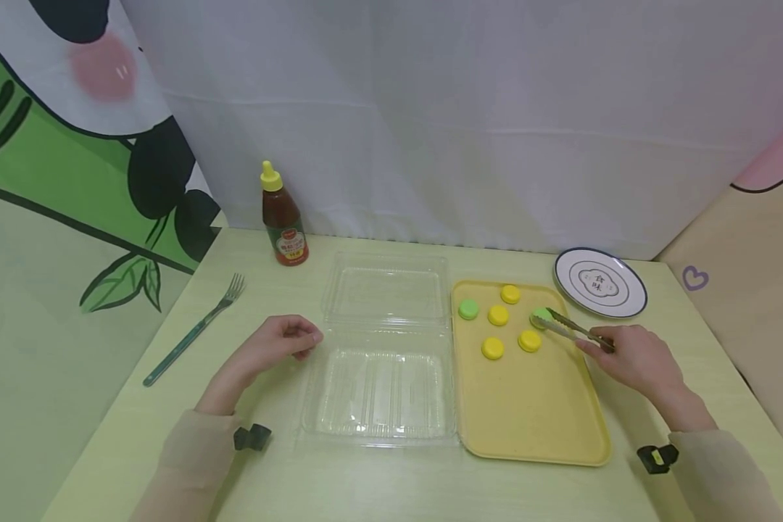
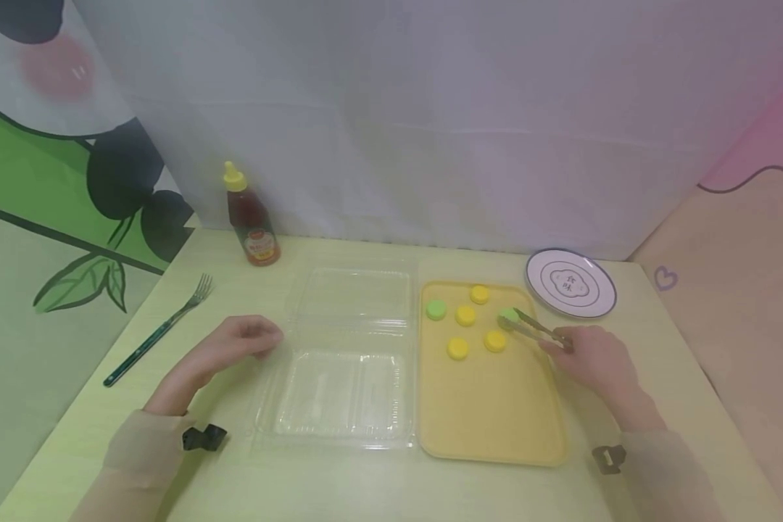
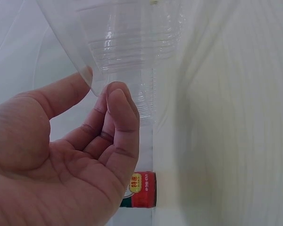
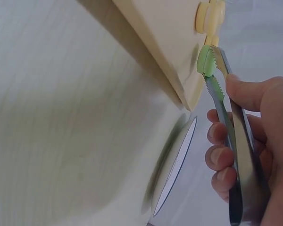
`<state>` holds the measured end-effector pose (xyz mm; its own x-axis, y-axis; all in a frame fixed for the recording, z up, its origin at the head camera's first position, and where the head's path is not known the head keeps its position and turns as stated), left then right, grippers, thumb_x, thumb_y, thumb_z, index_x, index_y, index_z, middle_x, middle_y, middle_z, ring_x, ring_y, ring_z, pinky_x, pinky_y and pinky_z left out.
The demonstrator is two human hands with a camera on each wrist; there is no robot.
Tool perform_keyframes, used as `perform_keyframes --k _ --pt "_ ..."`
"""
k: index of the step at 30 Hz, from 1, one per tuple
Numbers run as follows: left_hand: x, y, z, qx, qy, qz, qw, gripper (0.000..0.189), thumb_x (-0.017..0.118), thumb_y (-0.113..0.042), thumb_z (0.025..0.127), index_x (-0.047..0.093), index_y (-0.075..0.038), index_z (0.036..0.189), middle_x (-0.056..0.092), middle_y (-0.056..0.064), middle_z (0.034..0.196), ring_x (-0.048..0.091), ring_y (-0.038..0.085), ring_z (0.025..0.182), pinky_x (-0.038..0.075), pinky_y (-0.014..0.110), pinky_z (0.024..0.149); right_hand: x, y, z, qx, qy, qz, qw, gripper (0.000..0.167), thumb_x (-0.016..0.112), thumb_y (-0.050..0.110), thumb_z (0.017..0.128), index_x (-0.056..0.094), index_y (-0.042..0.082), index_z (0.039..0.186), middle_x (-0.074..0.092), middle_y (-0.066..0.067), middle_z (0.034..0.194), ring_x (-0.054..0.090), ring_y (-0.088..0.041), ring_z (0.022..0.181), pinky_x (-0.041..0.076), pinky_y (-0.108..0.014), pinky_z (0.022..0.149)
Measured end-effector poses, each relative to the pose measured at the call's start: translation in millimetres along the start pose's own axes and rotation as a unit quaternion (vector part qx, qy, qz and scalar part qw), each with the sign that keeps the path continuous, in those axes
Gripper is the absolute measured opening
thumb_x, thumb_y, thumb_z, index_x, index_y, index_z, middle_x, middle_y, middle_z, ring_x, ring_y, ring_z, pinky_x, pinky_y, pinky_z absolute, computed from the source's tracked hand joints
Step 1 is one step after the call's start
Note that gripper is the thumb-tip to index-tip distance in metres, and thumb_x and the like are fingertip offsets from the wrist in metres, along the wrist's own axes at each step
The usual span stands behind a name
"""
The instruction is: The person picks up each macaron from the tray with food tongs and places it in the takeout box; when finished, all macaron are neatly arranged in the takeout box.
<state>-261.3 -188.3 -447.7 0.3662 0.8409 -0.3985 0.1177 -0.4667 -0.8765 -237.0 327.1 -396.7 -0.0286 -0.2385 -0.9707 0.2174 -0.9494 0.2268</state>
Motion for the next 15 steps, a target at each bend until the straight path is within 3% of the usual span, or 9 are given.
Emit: perform_keyframes --k 15 --pt "0.9 -1.2 0.8 0.001 0.002 0.003 1.0 0.029 0.065 -0.022 0.099 0.064 0.004 0.111 0.066 0.015 0.092 0.06 0.021 0.08 0.052 0.034 0.076 -20.9 32.2 8.1 -0.046 -0.037 -0.015 0.9981 0.04 0.071 0.035 0.093 0.045 0.023 0.065 0.032 0.01 0.055 0.032 -0.01 0.05 0.021 -0.029 0.049"
Point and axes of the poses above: each hand's wrist, its own z-axis towards the middle knuckle, its own x-axis out of the palm, y = z × x, the point moved 10 cm from there along z, towards the middle knuckle
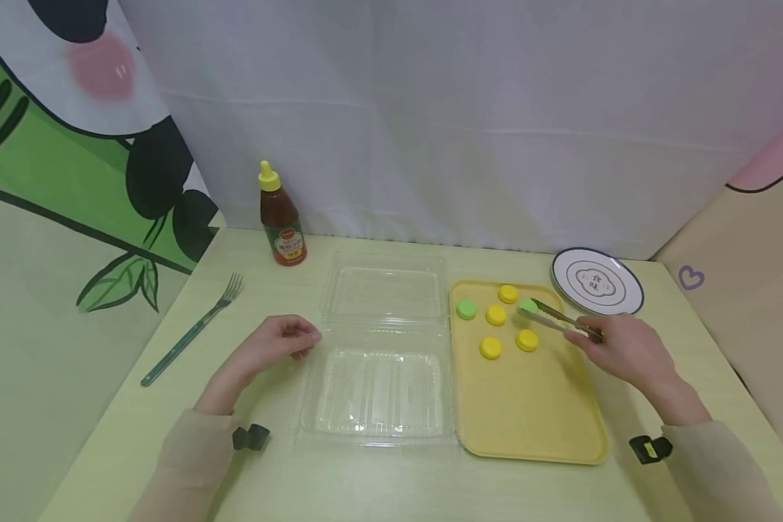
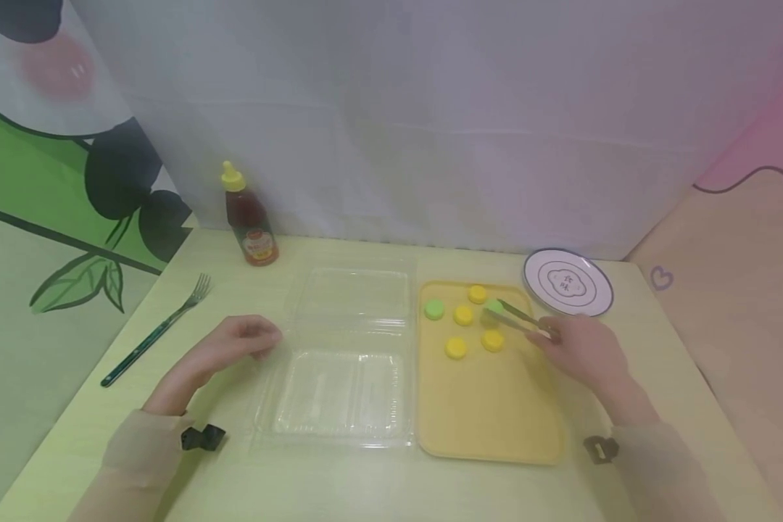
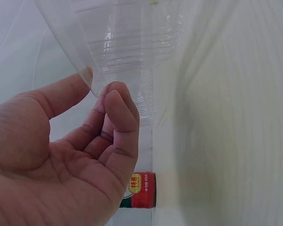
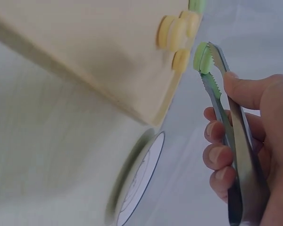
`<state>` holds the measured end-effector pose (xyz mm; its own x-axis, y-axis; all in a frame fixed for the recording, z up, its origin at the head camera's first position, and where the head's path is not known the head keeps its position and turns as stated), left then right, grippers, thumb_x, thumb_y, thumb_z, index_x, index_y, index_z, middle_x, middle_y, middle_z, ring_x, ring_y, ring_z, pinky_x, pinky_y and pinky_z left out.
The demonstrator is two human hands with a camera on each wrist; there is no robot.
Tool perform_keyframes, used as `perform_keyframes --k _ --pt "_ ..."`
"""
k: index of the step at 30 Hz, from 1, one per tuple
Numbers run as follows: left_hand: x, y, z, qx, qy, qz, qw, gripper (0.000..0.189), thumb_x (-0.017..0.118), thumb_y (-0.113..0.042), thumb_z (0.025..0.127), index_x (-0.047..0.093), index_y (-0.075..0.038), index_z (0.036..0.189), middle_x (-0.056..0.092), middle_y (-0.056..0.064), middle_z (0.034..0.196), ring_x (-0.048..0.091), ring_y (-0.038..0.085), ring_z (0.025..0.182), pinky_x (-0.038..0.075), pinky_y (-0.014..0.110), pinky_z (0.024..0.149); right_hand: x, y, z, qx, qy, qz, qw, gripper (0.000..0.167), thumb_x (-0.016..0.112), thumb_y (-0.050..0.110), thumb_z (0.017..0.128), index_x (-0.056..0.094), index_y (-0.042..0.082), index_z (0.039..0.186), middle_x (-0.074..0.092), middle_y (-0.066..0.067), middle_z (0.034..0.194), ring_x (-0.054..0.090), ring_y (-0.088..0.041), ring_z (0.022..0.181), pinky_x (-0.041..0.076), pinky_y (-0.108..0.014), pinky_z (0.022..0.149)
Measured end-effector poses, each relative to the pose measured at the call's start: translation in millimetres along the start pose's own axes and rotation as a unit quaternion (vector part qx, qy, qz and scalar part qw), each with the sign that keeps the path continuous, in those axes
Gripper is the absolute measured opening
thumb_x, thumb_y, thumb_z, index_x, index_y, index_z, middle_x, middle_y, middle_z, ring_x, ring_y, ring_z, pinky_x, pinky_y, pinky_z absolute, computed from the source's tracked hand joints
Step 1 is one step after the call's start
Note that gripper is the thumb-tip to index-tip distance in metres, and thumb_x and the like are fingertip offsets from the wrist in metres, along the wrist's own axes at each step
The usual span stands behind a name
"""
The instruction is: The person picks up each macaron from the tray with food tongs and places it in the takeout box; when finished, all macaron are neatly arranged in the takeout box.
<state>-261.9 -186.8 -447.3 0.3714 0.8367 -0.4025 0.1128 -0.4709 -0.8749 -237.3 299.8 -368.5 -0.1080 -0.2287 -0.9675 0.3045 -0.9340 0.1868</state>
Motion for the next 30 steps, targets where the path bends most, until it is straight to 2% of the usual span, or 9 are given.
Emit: perform_keyframes --k 6,18,26,30 --pt "0.1 -2.1 -0.6 0.013 0.004 -0.002 0.9999 0.03 0.065 -0.022 0.098 0.063 0.006 0.11 0.065 0.014 0.09 0.059 0.021 0.079 0.052 0.033 0.075 -4.2 13.6 8.0 -0.016 -0.001 -0.001 0.9999 0.039 0.072 0.034 0.092 0.046 0.023 0.065 0.035 0.01 0.055 0.034 -0.009 0.051 0.023 -0.029 0.049" --pt "-0.6 0.6 -0.3 0.002 -0.002 0.007 1.0 0.029 0.065 -0.024 0.098 0.065 0.003 0.11 0.064 0.012 0.089 0.058 0.022 0.08 0.05 0.035 0.075 -12.4 41.9 21.5 -0.046 -0.012 -0.003 0.9989 0.032 0.074 0.031 0.09 0.052 0.022 0.069 0.033 0.009 0.054 0.033 -0.009 0.05 0.022 -0.029 0.05" --pt "-0.4 1.4 -0.3 -0.003 -0.002 0.006 1.0 0.029 0.065 -0.024 0.098 0.065 0.002 0.11 0.064 0.012 0.09 0.058 0.023 0.08 0.05 0.035 0.076 -13.8 59.8 31.2 -0.058 -0.002 -0.006 0.9983 0.038 0.072 0.034 0.091 0.047 0.022 0.066 0.033 0.009 0.054 0.032 -0.01 0.051 0.021 -0.029 0.049" --pt "0.0 1.9 0.4 -0.002 -0.001 0.008 1.0 0.03 0.065 -0.025 0.098 0.065 0.002 0.111 0.065 0.012 0.091 0.058 0.023 0.08 0.05 0.035 0.076 -10.6 66.7 35.7 -0.05 0.014 -0.002 0.9986 0.031 0.073 0.034 0.091 0.053 0.021 0.07 0.035 0.008 0.054 0.033 -0.011 0.051 0.022 -0.029 0.049"
Point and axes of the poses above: each hand's wrist, its own z-axis towards the middle knuckle, its own x-axis out of the palm, y = z × x, the point moved 10 cm from there along z, towards the middle knuckle
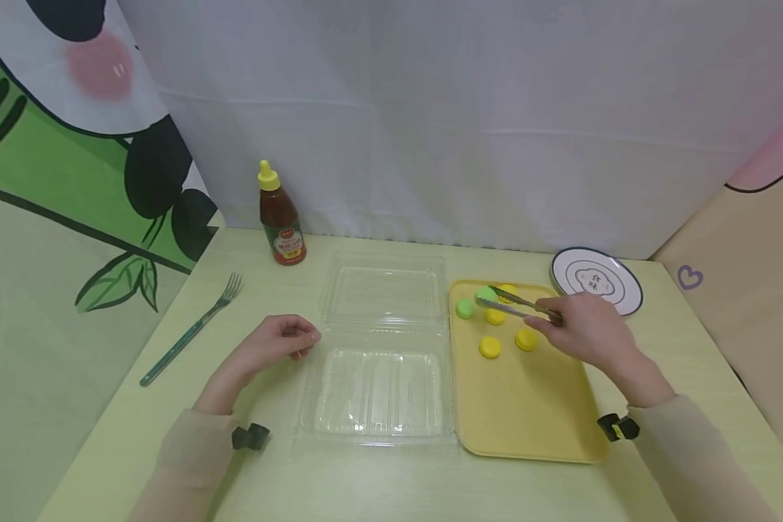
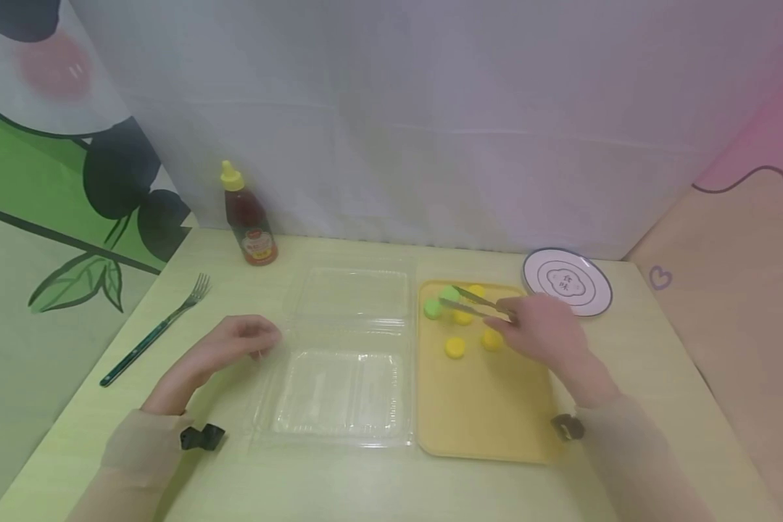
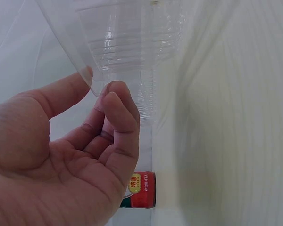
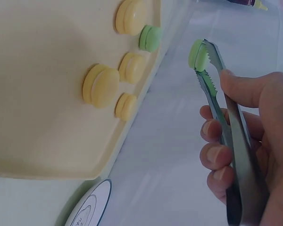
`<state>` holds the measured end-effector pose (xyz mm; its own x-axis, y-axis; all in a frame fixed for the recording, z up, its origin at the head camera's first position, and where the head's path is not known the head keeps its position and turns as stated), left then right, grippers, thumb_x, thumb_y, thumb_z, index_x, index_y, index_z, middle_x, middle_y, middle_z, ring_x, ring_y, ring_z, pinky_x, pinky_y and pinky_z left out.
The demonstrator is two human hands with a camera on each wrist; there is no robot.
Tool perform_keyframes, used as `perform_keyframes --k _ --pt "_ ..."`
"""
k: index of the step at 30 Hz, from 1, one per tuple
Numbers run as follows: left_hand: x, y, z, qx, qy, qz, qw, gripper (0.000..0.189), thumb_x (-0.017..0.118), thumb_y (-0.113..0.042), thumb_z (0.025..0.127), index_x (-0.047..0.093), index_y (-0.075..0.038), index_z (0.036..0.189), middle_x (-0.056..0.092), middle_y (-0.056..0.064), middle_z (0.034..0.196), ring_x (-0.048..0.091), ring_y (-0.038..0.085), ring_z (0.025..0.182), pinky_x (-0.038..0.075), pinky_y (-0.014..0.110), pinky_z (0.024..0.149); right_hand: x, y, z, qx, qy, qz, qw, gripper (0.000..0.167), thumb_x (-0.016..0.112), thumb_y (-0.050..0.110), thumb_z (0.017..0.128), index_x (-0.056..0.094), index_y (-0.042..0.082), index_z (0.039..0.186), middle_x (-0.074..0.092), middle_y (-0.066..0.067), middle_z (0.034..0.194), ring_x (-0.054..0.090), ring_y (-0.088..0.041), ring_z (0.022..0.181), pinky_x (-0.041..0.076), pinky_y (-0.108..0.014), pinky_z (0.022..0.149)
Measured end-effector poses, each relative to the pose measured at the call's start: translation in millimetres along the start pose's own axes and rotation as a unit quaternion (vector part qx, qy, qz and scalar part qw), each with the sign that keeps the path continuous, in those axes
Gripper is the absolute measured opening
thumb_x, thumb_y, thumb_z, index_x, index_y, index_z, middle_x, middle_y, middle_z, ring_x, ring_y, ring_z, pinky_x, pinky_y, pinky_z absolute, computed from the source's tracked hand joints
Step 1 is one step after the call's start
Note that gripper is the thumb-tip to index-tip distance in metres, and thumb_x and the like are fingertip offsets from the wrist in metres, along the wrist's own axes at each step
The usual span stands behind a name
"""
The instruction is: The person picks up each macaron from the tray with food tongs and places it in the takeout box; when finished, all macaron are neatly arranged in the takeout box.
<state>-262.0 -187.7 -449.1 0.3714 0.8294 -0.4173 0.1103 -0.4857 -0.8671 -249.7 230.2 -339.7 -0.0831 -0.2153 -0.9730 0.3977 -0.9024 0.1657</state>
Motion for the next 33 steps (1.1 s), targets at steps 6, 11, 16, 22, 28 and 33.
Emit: perform_keyframes --k 6,11,16,22,28,33 --pt "0.5 1.0 0.4 0.0 0.003 0.0 1.0 0.031 0.065 -0.025 0.098 0.064 0.003 0.112 0.065 0.013 0.091 0.058 0.023 0.081 0.05 0.034 0.076 2.4 13.0 6.5 -0.008 0.005 0.009 0.9999 0.033 0.073 0.034 0.091 0.054 0.021 0.068 0.036 0.009 0.052 0.034 -0.01 0.05 0.024 -0.03 0.05" --pt "0.8 0.5 0.1 0.003 0.004 -0.002 1.0 0.031 0.065 -0.025 0.098 0.064 0.003 0.112 0.065 0.013 0.091 0.058 0.023 0.081 0.051 0.034 0.076 3.0 22.6 11.4 -0.019 0.001 0.018 0.9997 0.034 0.073 0.033 0.091 0.053 0.021 0.067 0.034 0.009 0.052 0.032 -0.009 0.049 0.023 -0.029 0.049" --pt "0.8 -0.9 0.0 0.004 0.005 0.002 1.0 0.031 0.065 -0.025 0.098 0.064 0.003 0.112 0.064 0.012 0.091 0.058 0.023 0.081 0.05 0.035 0.076 3.5 32.8 15.6 -0.026 0.002 0.017 0.9995 0.038 0.074 0.032 0.09 0.048 0.021 0.065 0.033 0.009 0.052 0.033 -0.009 0.047 0.023 -0.029 0.049" --pt "0.1 -2.0 -0.4 0.002 0.003 0.009 1.0 0.03 0.065 -0.024 0.099 0.064 0.002 0.112 0.064 0.012 0.091 0.058 0.024 0.082 0.05 0.035 0.076 6.7 41.5 21.0 -0.026 0.008 0.021 0.9994 0.035 0.075 0.034 0.089 0.052 0.02 0.067 0.034 0.009 0.052 0.035 -0.009 0.048 0.025 -0.029 0.048" --pt "0.3 -2.8 -0.9 0.001 0.004 0.006 1.0 0.029 0.064 -0.023 0.099 0.064 0.003 0.112 0.065 0.013 0.092 0.058 0.025 0.082 0.05 0.034 0.076 7.6 54.5 24.7 -0.046 -0.001 0.015 0.9988 0.039 0.075 0.034 0.089 0.048 0.021 0.065 0.031 0.009 0.053 0.033 -0.009 0.049 0.023 -0.029 0.048" --pt "0.7 -4.3 -1.4 0.003 0.004 0.001 1.0 0.029 0.064 -0.023 0.099 0.064 0.004 0.111 0.065 0.014 0.092 0.059 0.024 0.081 0.051 0.033 0.075 8.0 66.4 27.3 -0.065 -0.019 0.016 0.9976 0.047 0.075 0.034 0.088 0.039 0.021 0.061 0.027 0.01 0.053 0.029 -0.009 0.05 0.021 -0.028 0.049"
Point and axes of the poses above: each hand's wrist, its own z-axis towards the middle knuckle, its own x-axis out of the palm, y = z × x, the point moved 10 cm from there along z, towards the middle knuckle
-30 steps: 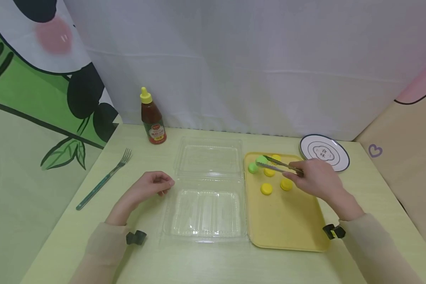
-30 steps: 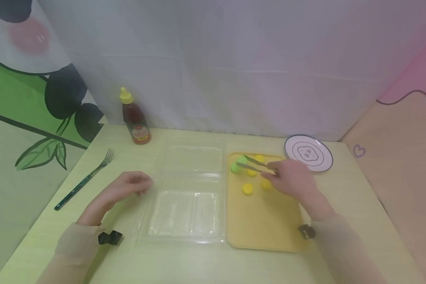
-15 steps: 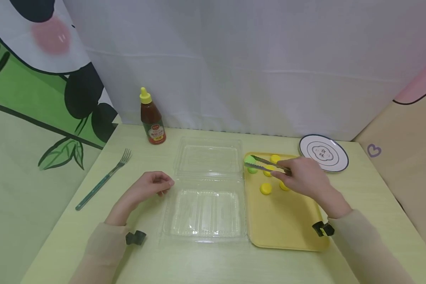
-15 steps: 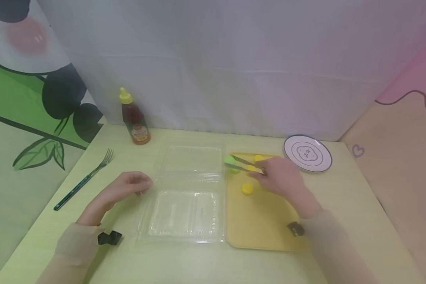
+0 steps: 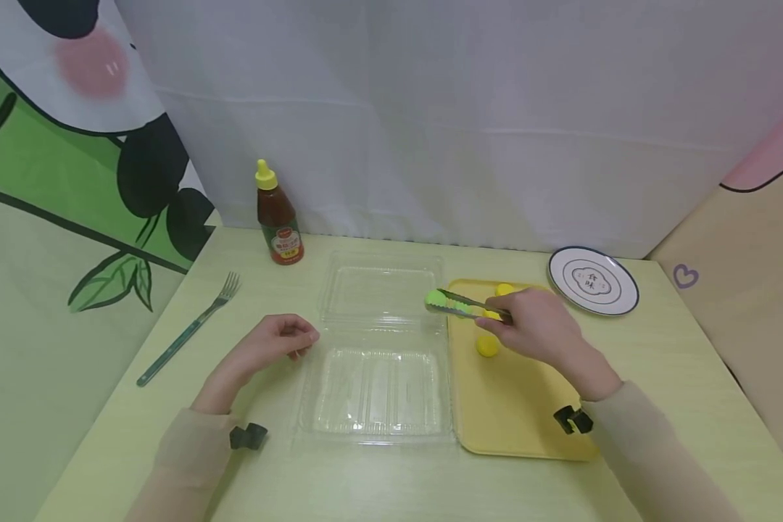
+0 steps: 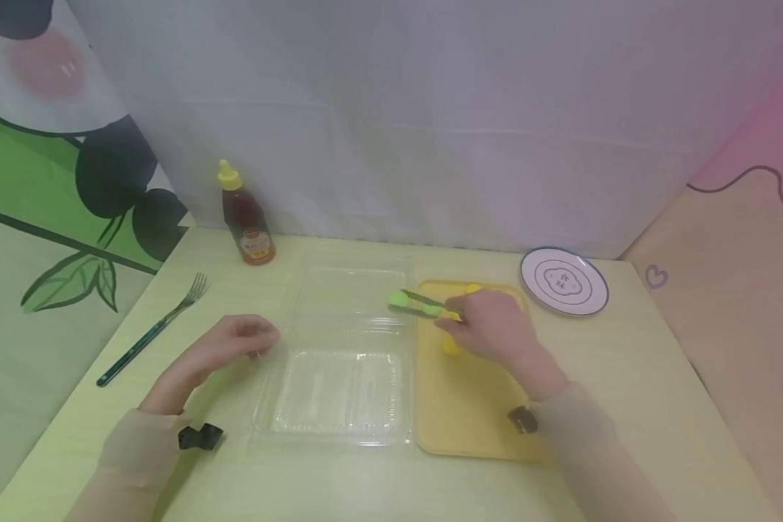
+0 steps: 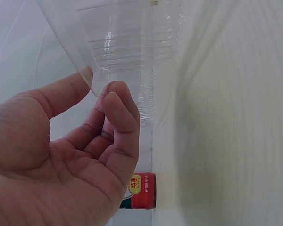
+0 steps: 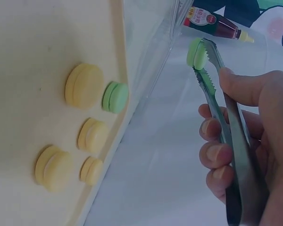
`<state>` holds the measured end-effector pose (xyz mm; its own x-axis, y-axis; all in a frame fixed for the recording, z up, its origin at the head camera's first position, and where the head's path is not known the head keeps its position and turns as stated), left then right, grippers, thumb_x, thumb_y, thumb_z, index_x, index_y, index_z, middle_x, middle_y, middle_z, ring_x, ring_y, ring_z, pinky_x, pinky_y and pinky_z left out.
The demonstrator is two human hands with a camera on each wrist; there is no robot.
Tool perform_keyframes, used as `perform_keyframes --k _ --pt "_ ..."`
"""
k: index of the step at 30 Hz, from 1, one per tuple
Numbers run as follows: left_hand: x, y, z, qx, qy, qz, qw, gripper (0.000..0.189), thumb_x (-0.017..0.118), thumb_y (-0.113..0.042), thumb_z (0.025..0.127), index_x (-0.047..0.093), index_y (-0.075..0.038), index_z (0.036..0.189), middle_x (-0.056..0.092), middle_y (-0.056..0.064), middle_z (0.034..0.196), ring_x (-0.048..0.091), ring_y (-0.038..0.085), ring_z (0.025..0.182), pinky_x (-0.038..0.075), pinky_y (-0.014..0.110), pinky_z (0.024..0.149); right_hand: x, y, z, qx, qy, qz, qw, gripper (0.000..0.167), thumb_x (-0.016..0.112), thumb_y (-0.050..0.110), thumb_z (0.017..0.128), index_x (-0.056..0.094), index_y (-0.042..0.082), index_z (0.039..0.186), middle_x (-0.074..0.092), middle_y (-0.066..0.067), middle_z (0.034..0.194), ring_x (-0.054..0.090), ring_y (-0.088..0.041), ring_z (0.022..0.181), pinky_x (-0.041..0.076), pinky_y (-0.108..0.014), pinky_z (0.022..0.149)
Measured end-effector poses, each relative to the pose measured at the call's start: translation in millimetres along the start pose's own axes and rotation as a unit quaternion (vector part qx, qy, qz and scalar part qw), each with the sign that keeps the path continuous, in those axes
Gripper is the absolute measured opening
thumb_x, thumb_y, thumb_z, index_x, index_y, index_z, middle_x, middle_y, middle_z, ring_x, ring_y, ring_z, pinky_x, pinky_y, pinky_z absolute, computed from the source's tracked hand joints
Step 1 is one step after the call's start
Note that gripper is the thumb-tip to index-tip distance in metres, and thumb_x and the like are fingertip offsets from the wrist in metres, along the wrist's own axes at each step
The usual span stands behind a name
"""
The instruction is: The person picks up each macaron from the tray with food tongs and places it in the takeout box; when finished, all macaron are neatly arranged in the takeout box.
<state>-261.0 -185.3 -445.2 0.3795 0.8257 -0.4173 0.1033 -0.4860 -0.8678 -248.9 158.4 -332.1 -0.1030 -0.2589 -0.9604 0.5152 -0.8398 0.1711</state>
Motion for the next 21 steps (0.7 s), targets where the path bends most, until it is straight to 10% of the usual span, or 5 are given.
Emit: perform_keyframes --k 21 --pt "1.0 2.3 0.4 0.003 0.002 -0.007 1.0 0.029 0.064 -0.023 0.099 0.064 0.003 0.111 0.063 0.011 0.089 0.058 0.023 0.081 0.051 0.034 0.075 23.9 44.7 22.7 -0.03 0.017 0.039 0.9986 0.043 0.074 0.037 0.09 0.044 0.021 0.063 0.027 0.01 0.054 0.027 -0.006 0.05 0.022 -0.027 0.048"
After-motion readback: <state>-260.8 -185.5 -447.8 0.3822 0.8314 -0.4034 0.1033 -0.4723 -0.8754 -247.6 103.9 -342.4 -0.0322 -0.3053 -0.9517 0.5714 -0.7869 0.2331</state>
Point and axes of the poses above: each hand's wrist, its own z-axis towards the middle knuckle, its own x-axis out of the palm, y = z × x, the point moved 10 cm from there along z, towards the middle knuckle
